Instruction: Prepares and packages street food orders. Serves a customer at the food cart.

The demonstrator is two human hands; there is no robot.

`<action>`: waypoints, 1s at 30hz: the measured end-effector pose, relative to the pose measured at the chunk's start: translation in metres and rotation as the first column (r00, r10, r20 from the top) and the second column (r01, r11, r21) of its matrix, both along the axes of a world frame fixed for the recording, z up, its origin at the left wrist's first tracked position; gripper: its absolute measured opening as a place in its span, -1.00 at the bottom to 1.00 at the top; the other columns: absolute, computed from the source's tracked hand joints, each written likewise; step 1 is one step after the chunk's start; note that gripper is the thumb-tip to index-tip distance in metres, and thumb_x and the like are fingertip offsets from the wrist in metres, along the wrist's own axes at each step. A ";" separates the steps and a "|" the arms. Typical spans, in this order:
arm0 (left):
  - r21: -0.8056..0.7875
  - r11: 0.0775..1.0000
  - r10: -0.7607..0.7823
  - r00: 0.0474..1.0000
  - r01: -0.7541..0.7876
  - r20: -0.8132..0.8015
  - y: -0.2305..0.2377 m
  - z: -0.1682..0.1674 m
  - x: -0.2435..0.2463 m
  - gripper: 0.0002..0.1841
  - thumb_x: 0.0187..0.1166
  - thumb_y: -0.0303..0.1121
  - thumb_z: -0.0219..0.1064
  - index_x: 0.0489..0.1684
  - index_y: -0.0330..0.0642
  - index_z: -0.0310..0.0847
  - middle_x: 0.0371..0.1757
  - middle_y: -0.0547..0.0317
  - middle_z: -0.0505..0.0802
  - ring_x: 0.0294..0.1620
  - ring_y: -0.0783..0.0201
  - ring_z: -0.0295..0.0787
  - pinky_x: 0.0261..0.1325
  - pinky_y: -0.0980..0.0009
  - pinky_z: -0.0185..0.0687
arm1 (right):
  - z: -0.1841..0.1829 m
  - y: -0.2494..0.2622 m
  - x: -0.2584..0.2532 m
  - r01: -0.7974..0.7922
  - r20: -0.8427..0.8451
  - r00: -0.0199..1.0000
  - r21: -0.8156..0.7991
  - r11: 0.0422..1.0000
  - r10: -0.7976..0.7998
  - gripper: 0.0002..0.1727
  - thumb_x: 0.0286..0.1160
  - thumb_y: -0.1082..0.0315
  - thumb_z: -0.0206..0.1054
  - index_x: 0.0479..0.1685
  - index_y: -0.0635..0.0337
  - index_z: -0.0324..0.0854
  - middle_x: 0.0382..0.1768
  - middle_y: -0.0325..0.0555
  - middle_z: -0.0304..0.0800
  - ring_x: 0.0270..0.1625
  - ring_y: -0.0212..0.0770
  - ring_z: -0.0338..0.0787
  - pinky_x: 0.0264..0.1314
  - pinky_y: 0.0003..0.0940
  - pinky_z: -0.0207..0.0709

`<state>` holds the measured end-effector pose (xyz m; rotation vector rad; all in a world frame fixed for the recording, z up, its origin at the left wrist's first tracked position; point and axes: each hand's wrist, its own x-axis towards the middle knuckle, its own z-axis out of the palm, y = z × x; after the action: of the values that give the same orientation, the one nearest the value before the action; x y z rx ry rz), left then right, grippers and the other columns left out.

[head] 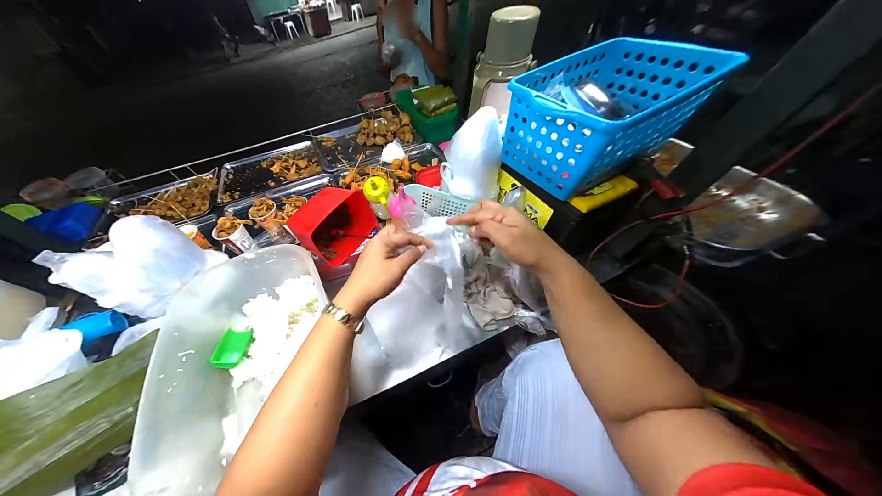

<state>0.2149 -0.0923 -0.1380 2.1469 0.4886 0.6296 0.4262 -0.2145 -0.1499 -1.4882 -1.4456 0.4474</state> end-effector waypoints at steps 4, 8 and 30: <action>-0.135 0.975 0.147 0.970 -0.175 -0.193 0.011 -0.028 0.020 -0.60 0.73 -0.49 0.14 0.52 -0.26 0.52 0.33 -0.11 0.76 0.26 0.11 0.72 0.35 0.08 0.60 | -0.017 0.041 0.006 0.044 -0.199 0.976 -0.200 0.979 -0.085 -0.53 0.70 0.52 -0.07 0.41 0.30 0.67 0.26 0.19 0.67 0.07 -0.13 0.67 0.06 -0.21 0.56; -0.458 0.756 0.257 0.856 -0.467 -0.449 0.019 -0.085 0.050 -0.71 0.77 -0.38 0.09 0.28 -0.34 0.51 -0.19 -0.02 0.61 -0.48 0.26 0.43 -0.41 0.33 0.43 | -0.101 0.079 -0.001 0.089 -0.462 0.829 -0.447 0.890 -0.315 -0.73 0.80 0.37 0.03 0.02 0.38 0.59 -0.40 -0.10 0.57 -0.48 -0.34 0.51 -0.37 -0.39 0.47; -0.460 0.888 0.104 0.981 -0.017 0.163 -0.014 -0.028 -0.021 -0.74 0.74 -0.45 0.16 0.16 -0.27 0.76 0.31 0.16 0.74 0.21 0.36 0.70 0.27 0.39 0.66 | -0.037 0.006 -0.066 0.016 -0.265 0.964 0.134 0.991 0.020 -0.63 0.34 0.39 0.59 0.13 0.30 0.72 -0.34 -0.19 0.79 -0.31 -0.43 0.71 -0.16 -0.45 0.64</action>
<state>0.1939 -0.1065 -0.1658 1.6150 0.5438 0.6646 0.3606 -0.2082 -0.1867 -1.2658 -1.2392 0.5191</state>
